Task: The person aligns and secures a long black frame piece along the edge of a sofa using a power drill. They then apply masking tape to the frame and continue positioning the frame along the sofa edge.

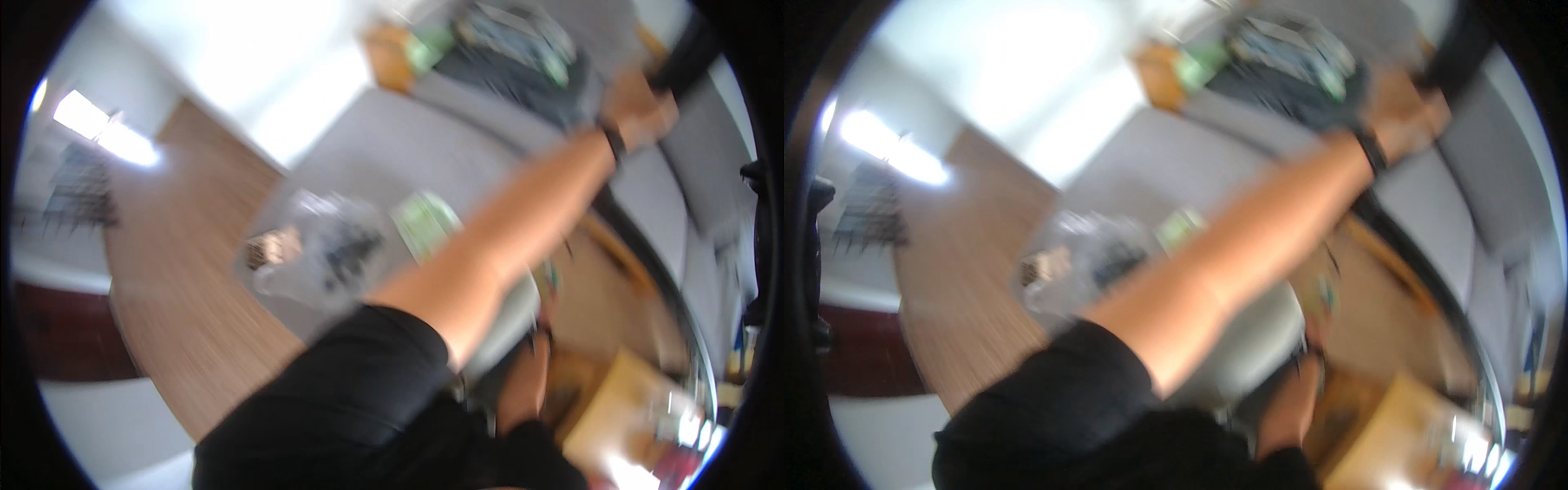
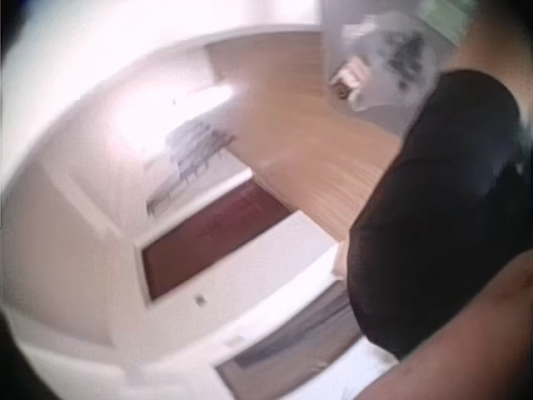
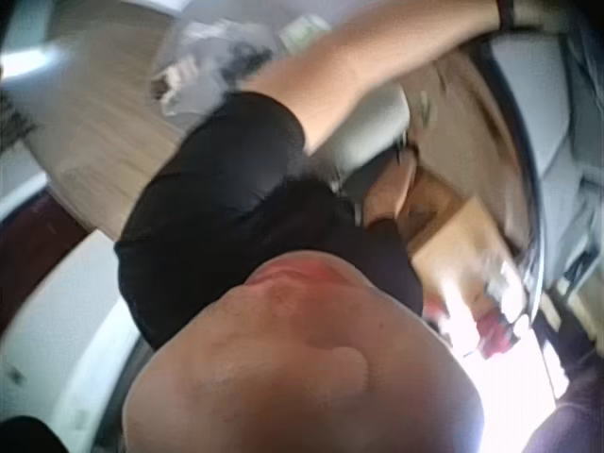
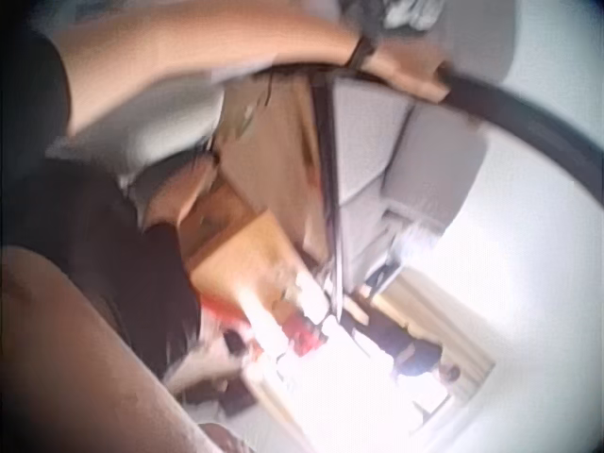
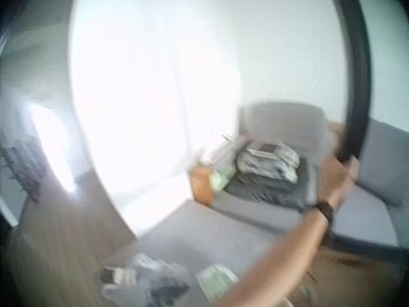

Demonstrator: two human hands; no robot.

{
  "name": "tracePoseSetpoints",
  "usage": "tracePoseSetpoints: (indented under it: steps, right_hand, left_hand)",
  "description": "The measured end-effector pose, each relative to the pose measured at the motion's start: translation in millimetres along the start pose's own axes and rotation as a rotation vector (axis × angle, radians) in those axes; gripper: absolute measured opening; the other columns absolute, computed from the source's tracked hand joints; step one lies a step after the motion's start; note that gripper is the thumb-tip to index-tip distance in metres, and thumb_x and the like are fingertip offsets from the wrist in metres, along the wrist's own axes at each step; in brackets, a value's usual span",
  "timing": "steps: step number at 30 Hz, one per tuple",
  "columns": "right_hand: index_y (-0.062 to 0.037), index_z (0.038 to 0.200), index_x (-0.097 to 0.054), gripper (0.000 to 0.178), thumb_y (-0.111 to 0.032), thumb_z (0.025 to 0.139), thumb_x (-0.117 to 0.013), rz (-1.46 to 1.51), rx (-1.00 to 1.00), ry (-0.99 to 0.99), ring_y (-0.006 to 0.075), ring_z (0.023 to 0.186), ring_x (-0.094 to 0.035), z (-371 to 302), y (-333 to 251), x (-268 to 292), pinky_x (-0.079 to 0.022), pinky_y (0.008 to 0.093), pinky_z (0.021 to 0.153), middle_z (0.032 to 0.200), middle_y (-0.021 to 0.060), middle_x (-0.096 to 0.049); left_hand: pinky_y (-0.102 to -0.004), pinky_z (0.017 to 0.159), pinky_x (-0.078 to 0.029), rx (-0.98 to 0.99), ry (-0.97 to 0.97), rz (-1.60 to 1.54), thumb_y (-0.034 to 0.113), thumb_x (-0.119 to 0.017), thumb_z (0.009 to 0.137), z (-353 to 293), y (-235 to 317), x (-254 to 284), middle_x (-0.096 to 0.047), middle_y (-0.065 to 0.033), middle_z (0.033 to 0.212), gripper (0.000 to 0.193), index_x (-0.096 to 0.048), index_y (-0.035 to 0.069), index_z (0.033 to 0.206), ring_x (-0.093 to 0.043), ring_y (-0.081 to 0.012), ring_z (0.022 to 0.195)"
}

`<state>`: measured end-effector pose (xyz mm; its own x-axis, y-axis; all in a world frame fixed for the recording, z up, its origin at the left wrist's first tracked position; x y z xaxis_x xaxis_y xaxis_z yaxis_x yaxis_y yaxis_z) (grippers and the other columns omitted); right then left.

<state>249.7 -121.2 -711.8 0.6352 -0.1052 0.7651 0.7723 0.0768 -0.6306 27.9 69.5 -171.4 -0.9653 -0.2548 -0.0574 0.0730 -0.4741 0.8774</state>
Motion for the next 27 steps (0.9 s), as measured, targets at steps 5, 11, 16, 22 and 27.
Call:
tracePoseSetpoints:
  steps: [5, 11, 16, 22, 27]
  right_hand:
    - [0.0003, 0.142, -0.047, 0.057, -0.013, 0.09, -0.066, 1.092, -0.433, -0.268, 0.0303, 0.13, -0.051, -17.1, 24.8, -30.7, -0.043, 0.0422, 0.11, 0.143, 0.0187, -0.052]
    - [-0.0043, 0.126, -0.056, 0.057, -0.014, 0.075, -0.08, 0.391, -0.32, -0.009, 0.0282, 0.105, -0.062, 12.6, 23.4, 21.4, -0.053, 0.0394, 0.09, 0.121, 0.0163, -0.063]
    - [-0.0005, 0.115, -0.061, 0.052, -0.015, 0.069, -0.081, 0.187, -0.341, 0.189, 0.0254, 0.095, -0.066, 38.1, 26.7, 43.5, -0.055, 0.0381, 0.084, 0.105, 0.0147, -0.068]
    - [-0.0011, 0.106, -0.059, 0.04, -0.014, 0.074, -0.079, 0.587, -0.28, 0.337, 0.0273, 0.104, -0.061, 59.8, 16.5, 46.3, -0.052, 0.0391, 0.09, 0.106, 0.0128, -0.061]
    - [-0.0037, 0.108, -0.052, 0.036, 0.01, 0.078, -0.067, 0.959, -0.429, 0.421, 0.0194, 0.096, -0.061, 70.5, -0.8, 66.7, -0.053, 0.032, 0.083, 0.104, 0.0096, -0.06]
  left_hand:
    - [-0.0446, 0.079, -0.05, -0.077, -0.088, -0.338, 0.012, -0.065, 0.074, 0.1, 16.4, -0.3, -0.065, -0.0312, 0.083, 0.03, -0.061, -0.01, 0.092, -0.065, -0.0453, 0.086]
    - [-0.0444, 0.08, -0.054, -0.001, -0.075, -0.22, 0.013, -0.064, 0.073, 1.1, -10.7, -11.5, -0.068, -0.032, 0.088, 0.038, -0.065, -0.01, 0.103, -0.068, -0.043, 0.087]
    - [-0.0453, 0.074, -0.055, -0.131, -0.11, -0.117, 0.032, -0.067, 0.072, -2.9, -0.9, -11.9, -0.069, -0.0282, 0.08, 0.043, -0.07, -0.008, 0.089, -0.071, -0.0388, 0.077]
    - [-0.0441, 0.071, -0.053, -0.188, -0.167, -0.078, 0.031, -0.063, 0.08, -4.9, 22.3, -14.8, -0.071, -0.0245, 0.08, 0.039, -0.07, -0.006, 0.092, -0.071, -0.0381, 0.083]
    - [-0.0446, 0.071, -0.053, -0.234, -0.117, -0.063, 0.032, -0.064, 0.079, -8.6, 27.9, -20.2, -0.07, -0.0237, 0.078, 0.039, -0.07, -0.005, 0.09, -0.071, -0.0377, 0.081]
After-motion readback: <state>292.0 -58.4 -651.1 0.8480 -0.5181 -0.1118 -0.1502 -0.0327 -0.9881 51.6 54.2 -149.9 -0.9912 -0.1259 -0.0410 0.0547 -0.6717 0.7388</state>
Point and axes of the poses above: each hand's wrist, its own z-axis towards the middle knuckle, its own x-axis out of the back of the hand, y = z × x, the point moved 10 cm from there along z, towards the middle knuckle
